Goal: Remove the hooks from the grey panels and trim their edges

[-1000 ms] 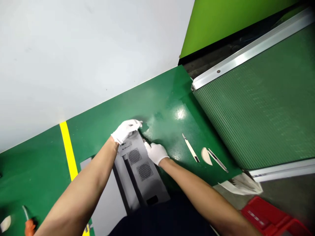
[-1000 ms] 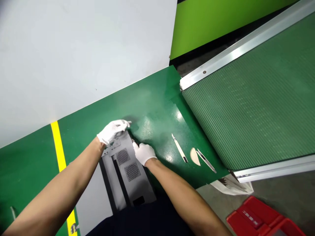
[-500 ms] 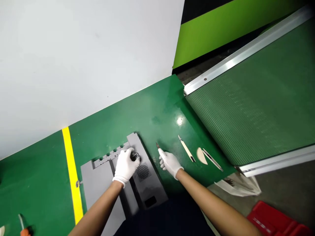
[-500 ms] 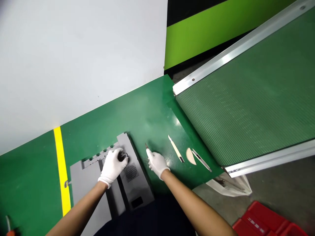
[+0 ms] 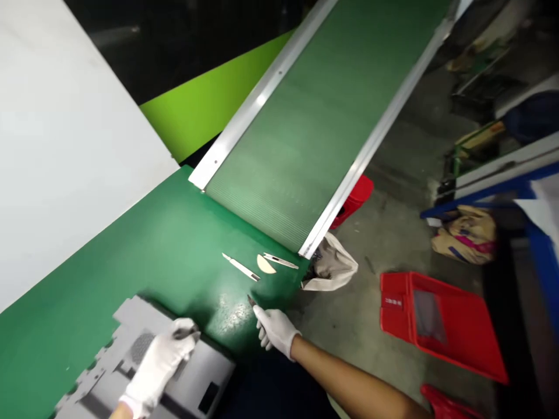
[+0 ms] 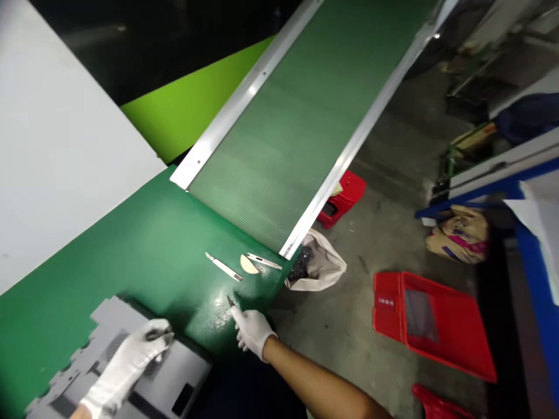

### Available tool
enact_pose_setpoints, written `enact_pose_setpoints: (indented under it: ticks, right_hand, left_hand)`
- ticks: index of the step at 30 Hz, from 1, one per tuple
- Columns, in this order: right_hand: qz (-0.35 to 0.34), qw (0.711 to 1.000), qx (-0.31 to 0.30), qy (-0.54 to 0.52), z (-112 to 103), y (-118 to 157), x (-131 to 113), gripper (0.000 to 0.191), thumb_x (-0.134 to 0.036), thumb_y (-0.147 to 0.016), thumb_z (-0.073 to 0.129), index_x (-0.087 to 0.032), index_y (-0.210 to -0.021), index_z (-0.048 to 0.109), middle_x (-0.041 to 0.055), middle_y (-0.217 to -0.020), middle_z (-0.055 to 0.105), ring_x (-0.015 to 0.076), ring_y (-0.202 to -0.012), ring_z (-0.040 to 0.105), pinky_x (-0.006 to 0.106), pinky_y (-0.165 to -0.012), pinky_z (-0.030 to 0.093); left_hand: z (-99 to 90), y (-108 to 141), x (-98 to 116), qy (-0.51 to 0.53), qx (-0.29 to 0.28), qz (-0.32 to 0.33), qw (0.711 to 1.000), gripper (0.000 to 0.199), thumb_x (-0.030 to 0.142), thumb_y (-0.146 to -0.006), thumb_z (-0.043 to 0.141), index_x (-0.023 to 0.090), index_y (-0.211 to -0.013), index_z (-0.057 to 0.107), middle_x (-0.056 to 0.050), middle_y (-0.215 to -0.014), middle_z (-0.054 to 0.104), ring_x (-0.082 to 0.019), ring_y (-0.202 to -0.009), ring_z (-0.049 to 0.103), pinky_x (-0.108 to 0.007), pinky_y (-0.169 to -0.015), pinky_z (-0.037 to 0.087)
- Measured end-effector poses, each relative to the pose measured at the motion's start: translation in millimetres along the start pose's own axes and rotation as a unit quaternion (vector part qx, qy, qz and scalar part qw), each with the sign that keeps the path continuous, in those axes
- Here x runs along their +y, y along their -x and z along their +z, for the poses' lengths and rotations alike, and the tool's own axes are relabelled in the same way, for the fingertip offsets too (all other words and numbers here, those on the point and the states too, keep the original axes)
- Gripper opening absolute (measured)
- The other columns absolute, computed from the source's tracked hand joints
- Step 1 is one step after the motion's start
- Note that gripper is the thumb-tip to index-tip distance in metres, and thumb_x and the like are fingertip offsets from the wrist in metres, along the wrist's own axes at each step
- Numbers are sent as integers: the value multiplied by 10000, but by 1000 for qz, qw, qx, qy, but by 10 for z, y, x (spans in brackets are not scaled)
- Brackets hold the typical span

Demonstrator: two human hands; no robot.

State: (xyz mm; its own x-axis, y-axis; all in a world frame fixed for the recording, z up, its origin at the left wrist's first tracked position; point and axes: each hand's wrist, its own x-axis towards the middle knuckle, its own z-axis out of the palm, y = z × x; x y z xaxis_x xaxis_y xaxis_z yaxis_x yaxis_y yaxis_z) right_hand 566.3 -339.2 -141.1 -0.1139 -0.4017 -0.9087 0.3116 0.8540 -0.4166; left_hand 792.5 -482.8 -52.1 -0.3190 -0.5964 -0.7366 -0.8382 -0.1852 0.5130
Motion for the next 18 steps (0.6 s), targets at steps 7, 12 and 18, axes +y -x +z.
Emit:
enact_pose_setpoints:
  ticks: [7, 12, 18]
  right_hand:
    - [81, 994, 44, -55, -340, 138, 298, 512, -507, -1068, 358, -189, -697, 510, -20, -455, 512, 127, -349, 512, 205, -337, 416]
    - [68, 993, 57, -72, -420, 149, 400, 539, -571, -1055, 361, -186, -715, 526, -12, -462, 527, 132, -347, 510, 207, -313, 393]
    - [64, 993, 60, -81, -481, 127, 460, 540, -605, -1039, 388, -184, -736, 538, -10, -470, 538, 137, -361, 530, 210, -329, 423]
  left_hand:
    - [1173, -124, 1805, 228, -154, 99, 956, 623, 453, -765, 722, 202, -1303, 532, -117, -1150, 639, -205, -820, 663, -339, -703, 564]
    - [811, -421, 1474, -129, 77, 238, 960, 433, 535, -914, 522, 202, -1151, 664, -137, -1247, 681, -305, -1145, 646, -450, -1089, 462]
    - [134, -508, 249, -438, -148, 122, 878, 505, 524, -573, 806, 211, -966, 762, -155, -1080, 757, -416, -1104, 689, -497, -1023, 510]
